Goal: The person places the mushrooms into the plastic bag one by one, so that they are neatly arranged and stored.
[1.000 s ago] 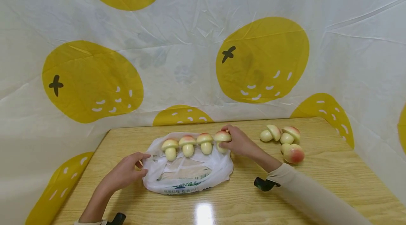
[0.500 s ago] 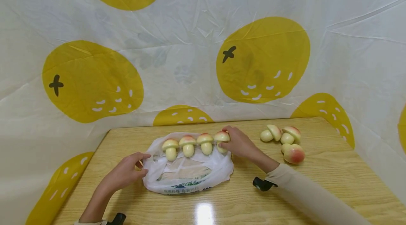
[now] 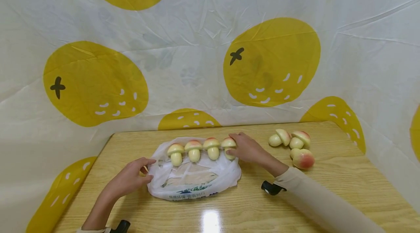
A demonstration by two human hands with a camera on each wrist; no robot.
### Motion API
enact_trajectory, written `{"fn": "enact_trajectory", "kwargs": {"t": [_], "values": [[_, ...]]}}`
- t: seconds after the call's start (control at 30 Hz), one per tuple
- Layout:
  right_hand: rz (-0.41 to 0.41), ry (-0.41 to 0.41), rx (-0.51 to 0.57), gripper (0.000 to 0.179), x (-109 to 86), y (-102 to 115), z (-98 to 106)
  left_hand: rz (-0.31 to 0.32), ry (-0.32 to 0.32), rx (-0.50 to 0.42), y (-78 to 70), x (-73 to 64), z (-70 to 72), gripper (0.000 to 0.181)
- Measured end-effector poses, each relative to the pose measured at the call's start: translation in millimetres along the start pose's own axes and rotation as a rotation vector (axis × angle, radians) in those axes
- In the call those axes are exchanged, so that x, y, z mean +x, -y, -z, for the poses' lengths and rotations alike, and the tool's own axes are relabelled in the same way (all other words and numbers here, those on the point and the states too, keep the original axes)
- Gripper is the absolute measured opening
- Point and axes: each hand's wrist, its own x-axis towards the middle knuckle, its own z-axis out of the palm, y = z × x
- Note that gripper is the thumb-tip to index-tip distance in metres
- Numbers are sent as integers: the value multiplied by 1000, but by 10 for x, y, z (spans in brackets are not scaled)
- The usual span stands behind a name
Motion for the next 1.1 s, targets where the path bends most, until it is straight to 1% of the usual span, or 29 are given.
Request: {"fn": "enact_trajectory", "kwargs": {"t": [0.27, 0.47, 0.57, 0.8, 1.1], "values": [[37, 20, 17, 74, -31, -27, 109, -10, 0, -3, 5, 3, 6, 49], [21, 39, 92, 75, -92, -71, 214, -19, 1, -9, 0, -1, 13, 50], [13, 39, 111, 74, -126, -93, 265, -20, -1, -2, 3, 1, 13, 49], [1, 7, 87, 73, -232, -136, 386, -19, -1, -4, -2, -2, 18, 49], [18, -37, 73, 71, -306, -295, 494, -23, -6, -7, -8, -1, 16, 49]]}}
